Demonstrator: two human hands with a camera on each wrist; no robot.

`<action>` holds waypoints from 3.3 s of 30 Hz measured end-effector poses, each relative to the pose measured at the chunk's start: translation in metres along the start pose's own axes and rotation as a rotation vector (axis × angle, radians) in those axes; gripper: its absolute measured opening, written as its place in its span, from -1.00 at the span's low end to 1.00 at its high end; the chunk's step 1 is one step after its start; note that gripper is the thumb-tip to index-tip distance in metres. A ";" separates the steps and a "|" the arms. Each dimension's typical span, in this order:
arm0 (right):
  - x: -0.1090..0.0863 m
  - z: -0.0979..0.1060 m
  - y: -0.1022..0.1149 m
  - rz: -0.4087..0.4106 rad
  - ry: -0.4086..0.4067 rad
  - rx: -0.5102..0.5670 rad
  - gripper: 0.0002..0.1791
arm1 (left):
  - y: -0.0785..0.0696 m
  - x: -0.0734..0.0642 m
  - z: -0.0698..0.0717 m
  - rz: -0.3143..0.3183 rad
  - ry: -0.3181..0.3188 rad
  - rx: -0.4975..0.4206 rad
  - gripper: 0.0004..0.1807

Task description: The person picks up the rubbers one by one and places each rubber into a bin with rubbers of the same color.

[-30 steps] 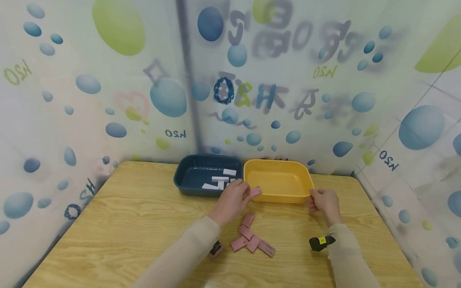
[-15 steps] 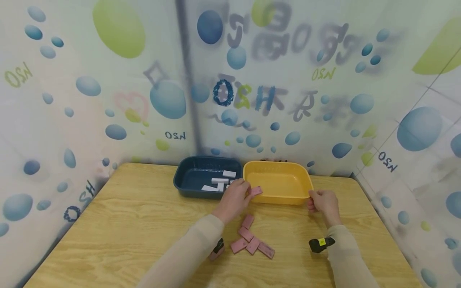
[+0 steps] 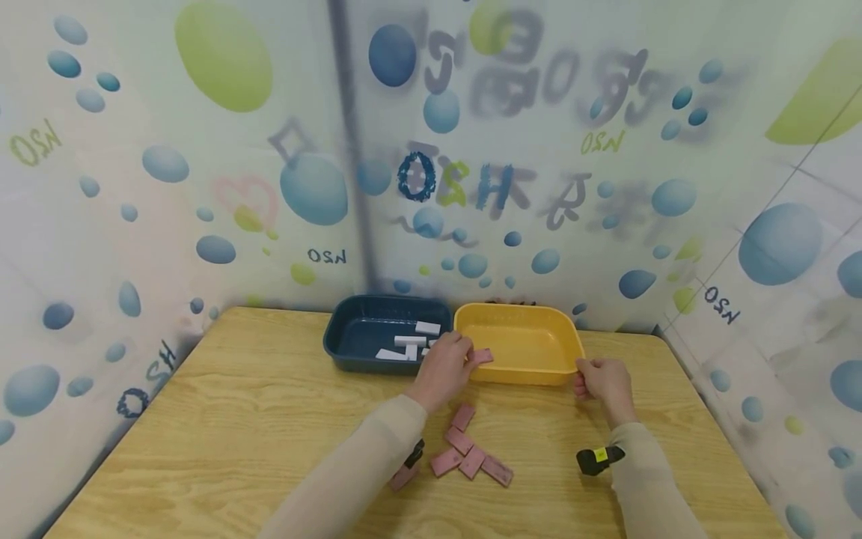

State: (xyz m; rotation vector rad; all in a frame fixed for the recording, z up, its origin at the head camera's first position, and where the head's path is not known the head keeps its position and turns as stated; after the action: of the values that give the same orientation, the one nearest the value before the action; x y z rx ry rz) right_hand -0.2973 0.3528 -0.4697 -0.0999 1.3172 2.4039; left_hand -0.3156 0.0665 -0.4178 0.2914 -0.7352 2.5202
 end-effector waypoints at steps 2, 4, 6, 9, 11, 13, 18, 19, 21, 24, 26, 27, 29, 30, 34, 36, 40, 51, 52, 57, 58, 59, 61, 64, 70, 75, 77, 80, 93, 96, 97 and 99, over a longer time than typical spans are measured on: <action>0.000 0.000 0.000 0.006 -0.002 -0.003 -0.60 | 0.000 0.002 -0.001 -0.003 -0.002 0.014 -0.78; -0.001 0.000 0.001 0.010 -0.003 -0.008 -0.60 | -0.001 0.004 -0.001 -0.006 -0.004 0.020 -0.80; -0.001 0.000 0.002 0.013 -0.002 -0.013 -0.60 | -0.001 0.006 -0.001 0.000 0.004 0.025 -0.83; -0.002 0.000 0.002 0.017 -0.002 -0.016 -0.60 | -0.001 0.009 -0.003 0.009 0.023 0.027 -0.86; -0.002 0.000 0.003 0.021 -0.002 -0.017 -0.60 | -0.001 0.011 -0.005 0.010 0.032 0.031 -0.85; -0.002 0.000 0.002 0.024 -0.002 -0.019 -0.60 | -0.001 0.012 -0.006 0.007 0.034 0.030 -0.84; -0.001 0.000 0.001 0.018 -0.002 -0.020 -0.59 | -0.001 0.015 -0.008 0.002 0.022 0.025 -0.83; -0.001 0.000 0.001 0.015 -0.002 -0.019 -0.59 | 0.000 0.015 -0.008 0.003 0.021 0.029 -0.84; -0.002 0.000 0.001 0.008 -0.003 -0.019 -0.59 | 0.000 0.016 -0.008 0.005 0.019 0.040 -0.86; -0.002 -0.001 0.001 0.004 -0.003 -0.020 -0.60 | 0.002 0.016 -0.009 0.015 0.025 0.052 -0.85; -0.002 -0.001 0.001 0.007 -0.003 -0.022 -0.60 | 0.002 0.015 -0.009 0.015 0.025 0.050 -0.84; -0.002 -0.001 0.001 0.008 -0.004 -0.023 -0.60 | 0.003 0.015 -0.009 0.015 0.025 0.046 -0.84; -0.002 -0.001 0.001 0.009 -0.003 -0.023 -0.60 | 0.003 0.014 -0.008 0.011 0.021 0.039 -0.84; -0.001 -0.001 0.001 0.011 -0.004 -0.023 -0.60 | 0.003 0.013 -0.007 0.010 0.019 0.036 -0.84; -0.001 -0.001 0.001 0.019 -0.003 -0.022 -0.59 | 0.003 0.008 -0.001 0.005 0.012 0.009 -0.84; -0.001 0.000 0.002 0.025 -0.004 -0.024 -0.59 | 0.002 0.005 0.003 0.001 0.010 -0.008 -0.85; -0.002 0.000 0.003 0.029 -0.005 -0.022 -0.59 | -0.001 -0.002 0.010 -0.044 -0.006 -0.032 -0.87; -0.002 0.000 0.003 0.023 -0.007 -0.030 -0.60 | -0.007 -0.019 0.020 -0.208 -0.099 -0.005 -0.89; -0.003 0.000 0.003 0.022 -0.006 -0.031 -0.60 | -0.007 -0.021 0.021 -0.218 -0.104 -0.008 -0.90; -0.002 0.000 0.003 0.019 0.000 -0.023 -0.60 | -0.008 -0.027 0.020 -0.255 -0.085 -0.033 -0.93; -0.002 0.000 0.003 0.018 0.000 -0.021 -0.60 | -0.008 -0.029 0.020 -0.260 -0.074 -0.037 -0.91; -0.002 0.000 0.003 0.019 0.000 -0.019 -0.60 | -0.009 -0.030 0.019 -0.268 -0.062 -0.033 -0.90; -0.002 0.000 0.003 0.020 -0.002 -0.018 -0.60 | -0.010 -0.033 0.017 -0.289 -0.035 -0.030 -0.87; -0.002 0.000 0.003 0.019 -0.005 -0.019 -0.60 | -0.011 -0.037 0.012 -0.310 0.031 -0.013 -0.82; -0.002 -0.001 0.003 0.018 0.001 -0.012 -0.60 | -0.006 -0.042 -0.007 -0.247 0.236 0.026 -0.77; -0.003 -0.001 0.003 0.010 0.009 -0.002 -0.59 | -0.006 -0.046 -0.017 -0.227 0.332 0.056 -0.72; -0.003 -0.001 0.003 0.006 0.007 -0.005 -0.59 | -0.006 -0.048 -0.019 -0.240 0.346 0.064 -0.72; -0.003 -0.001 0.003 0.001 0.006 -0.012 -0.59 | -0.007 -0.050 -0.020 -0.261 0.361 0.072 -0.69; -0.003 -0.002 0.003 -0.004 0.003 -0.011 -0.60 | -0.006 -0.054 -0.029 -0.282 0.433 0.038 -0.69; -0.003 -0.002 0.003 -0.012 0.005 -0.010 -0.60 | -0.008 -0.055 -0.030 -0.295 0.445 0.039 -0.68; -0.003 -0.002 0.002 -0.013 0.006 -0.010 -0.60 | -0.009 -0.055 -0.030 -0.299 0.447 0.042 -0.69; -0.003 -0.002 0.002 -0.012 0.007 -0.012 -0.60 | -0.010 -0.056 -0.029 -0.311 0.450 0.051 -0.68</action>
State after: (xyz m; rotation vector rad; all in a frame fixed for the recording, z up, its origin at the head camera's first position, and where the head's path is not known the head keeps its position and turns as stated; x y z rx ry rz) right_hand -0.2952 0.3490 -0.4686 -0.1192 1.3018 2.4037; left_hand -0.2648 0.0674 -0.4565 -0.1365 -0.4102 2.1943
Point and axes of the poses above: each hand's wrist, its own x-axis towards the middle knuckle, its own z-axis out of the back of the hand, y = z × x, the point moved 8 cm from there along x, towards the middle knuckle, and after that the axes turned 5 degrees about -x, right-handed, at the moved point
